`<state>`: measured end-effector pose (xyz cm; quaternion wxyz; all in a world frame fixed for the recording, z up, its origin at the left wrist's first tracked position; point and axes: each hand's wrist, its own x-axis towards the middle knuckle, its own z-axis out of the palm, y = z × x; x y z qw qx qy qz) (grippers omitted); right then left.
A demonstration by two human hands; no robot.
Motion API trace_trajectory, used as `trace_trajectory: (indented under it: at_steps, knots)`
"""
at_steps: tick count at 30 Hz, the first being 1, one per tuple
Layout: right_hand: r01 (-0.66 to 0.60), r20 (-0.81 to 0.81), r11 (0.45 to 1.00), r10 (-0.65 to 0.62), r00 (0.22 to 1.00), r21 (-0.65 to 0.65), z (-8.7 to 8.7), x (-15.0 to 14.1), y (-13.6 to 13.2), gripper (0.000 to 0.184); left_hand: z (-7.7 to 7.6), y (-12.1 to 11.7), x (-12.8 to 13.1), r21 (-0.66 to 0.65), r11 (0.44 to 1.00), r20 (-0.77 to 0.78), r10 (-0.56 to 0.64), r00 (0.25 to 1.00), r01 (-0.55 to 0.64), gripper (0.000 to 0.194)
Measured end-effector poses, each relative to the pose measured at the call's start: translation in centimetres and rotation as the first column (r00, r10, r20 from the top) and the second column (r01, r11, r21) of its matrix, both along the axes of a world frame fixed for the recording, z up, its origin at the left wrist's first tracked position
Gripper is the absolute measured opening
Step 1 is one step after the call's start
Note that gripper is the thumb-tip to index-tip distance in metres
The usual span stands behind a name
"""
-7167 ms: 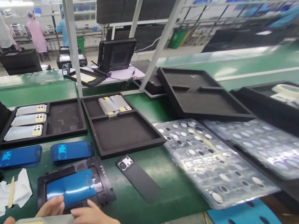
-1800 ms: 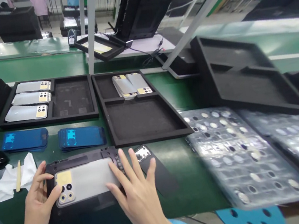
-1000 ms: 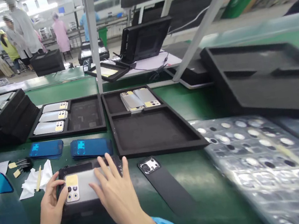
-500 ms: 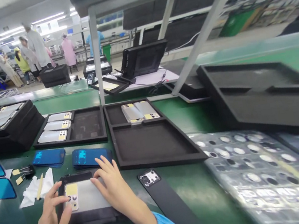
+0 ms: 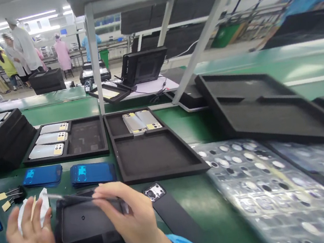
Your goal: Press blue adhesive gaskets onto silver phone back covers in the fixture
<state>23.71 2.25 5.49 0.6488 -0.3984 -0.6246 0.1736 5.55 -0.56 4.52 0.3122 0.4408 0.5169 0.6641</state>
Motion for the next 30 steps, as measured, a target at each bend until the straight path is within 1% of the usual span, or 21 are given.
trace_trajectory:
  at_steps: [1, 2, 4, 5, 6, 8, 9, 11, 13, 14, 16, 17, 18, 20, 22, 23, 24, 25, 26, 27, 30]
  knots:
    - [0.053, -0.036, 0.990, -0.049, 0.998, 0.132, 0.5, -0.5, 0.4, 0.024, 1.1, 0.8, 1.0, 0.021, 0.997, 0.116, -0.076, 0.990, 0.074, 0.071]
    - [0.085, -0.050, 0.961, -0.074, 0.996, 0.262, 0.8, -1.2, 0.9, 0.034, 2.4, 1.7, 2.0, -0.001, 0.982, 0.248, -0.182, 0.951, 0.188, 0.077]
    - [0.075, -0.006, 0.888, -0.081, 0.997, 0.455, 1.0, -2.4, 2.1, 0.045, 4.8, 3.6, 4.1, -0.004, 0.953, 0.467, -0.267, 0.843, 0.304, 0.092]
    - [0.060, 0.026, 0.861, -0.085, 0.996, 0.504, 0.8, -3.1, 2.7, 0.046, 5.7, 4.6, 5.0, -0.026, 0.947, 0.542, -0.255, 0.800, 0.320, 0.095]
    - [0.046, 0.056, 0.848, -0.090, 0.994, 0.528, 0.6, -3.6, 3.2, 0.045, 6.5, 5.5, 5.8, -0.039, 0.945, 0.603, -0.237, 0.762, 0.325, 0.094]
    - [0.036, 0.094, 0.848, -0.101, 0.990, 0.528, 0.2, -4.2, 3.9, 0.041, 7.3, 7.1, 6.6, -0.079, 0.930, 0.673, -0.216, 0.708, 0.358, 0.085]
    - [0.022, 0.115, 0.860, -0.093, 0.989, 0.509, 0.0, -4.3, 4.1, 0.039, 7.4, 7.9, 6.7, -0.088, 0.920, 0.686, -0.221, 0.693, 0.381, 0.078]
    - [-0.071, 0.188, 0.900, -0.012, 0.982, 0.430, 0.2, -3.9, 4.1, 0.033, 7.1, 9.1, 6.3, -0.080, 0.902, 0.688, -0.259, 0.678, 0.425, 0.067]
    - [-0.163, 0.223, 0.924, 0.087, 0.971, 0.347, 0.7, -2.9, 3.9, 0.026, 6.5, 10.0, 5.5, -0.037, 0.889, 0.651, -0.326, 0.686, 0.457, 0.066]
    - [-0.167, 0.201, 0.927, 0.103, 0.974, 0.335, 1.0, -2.3, 3.8, 0.026, 6.2, 10.3, 5.1, -0.015, 0.875, 0.614, -0.374, 0.695, 0.484, 0.070]
    - [-0.058, 0.069, 0.931, 0.035, 0.997, 0.360, 1.6, -1.1, 3.8, 0.029, 5.9, 10.4, 4.3, -0.007, 0.822, 0.482, -0.496, 0.722, 0.569, 0.078]
    - [0.021, -0.010, 0.930, -0.018, 1.000, 0.367, 1.9, -0.5, 3.8, 0.033, 6.0, 10.3, 4.0, -0.032, 0.773, 0.380, -0.577, 0.723, 0.634, 0.079]
    - [0.084, -0.079, 0.930, -0.059, 0.995, 0.357, 2.1, 0.0, 3.9, 0.037, 6.2, 10.2, 3.9, -0.078, 0.707, 0.266, -0.665, 0.698, 0.703, 0.077]
    - [0.128, -0.139, 0.943, -0.089, 0.986, 0.306, 2.5, 0.7, 4.1, 0.040, 6.8, 9.8, 4.0, -0.185, 0.565, 0.050, -0.811, 0.582, 0.804, 0.069]
    - [0.092, -0.120, 0.964, -0.063, 0.991, 0.249, 3.0, 1.2, 4.2, 0.028, 7.3, 9.5, 4.2, -0.263, 0.454, -0.082, -0.889, 0.450, 0.851, 0.065]
    - [0.073, -0.109, 0.971, -0.049, 0.993, 0.227, 3.4, 1.3, 4.3, 0.018, 7.4, 9.4, 4.2, -0.289, 0.422, -0.111, -0.906, 0.408, 0.859, 0.065]
    - [0.059, -0.105, 0.975, -0.037, 0.994, 0.212, 3.7, 1.4, 4.3, 0.010, 7.2, 9.4, 4.1, -0.314, 0.409, -0.127, -0.913, 0.388, 0.857, 0.065]
    - [0.046, -0.111, 0.979, -0.024, 0.994, 0.197, 4.1, 1.4, 4.3, 0.007, 6.8, 9.4, 3.8, -0.342, 0.409, -0.142, -0.913, 0.383, 0.846, 0.066]
    - [0.034, -0.126, 0.982, -0.010, 0.992, 0.185, 4.5, 1.4, 4.3, 0.011, 6.1, 9.5, 3.3, -0.382, 0.415, -0.154, -0.910, 0.386, 0.826, 0.067]
    - [0.023, -0.137, 0.984, 0.002, 0.990, 0.179, 4.8, 1.3, 4.3, 0.015, 5.2, 9.7, 2.6, -0.407, 0.460, -0.183, -0.887, 0.424, 0.789, 0.066]
    - [0.004, -0.130, 0.979, 0.022, 0.991, 0.202, 5.2, 1.2, 4.1, 0.022, 2.1, 10.5, 0.4, -0.471, 0.533, -0.242, -0.844, 0.478, 0.703, 0.068]
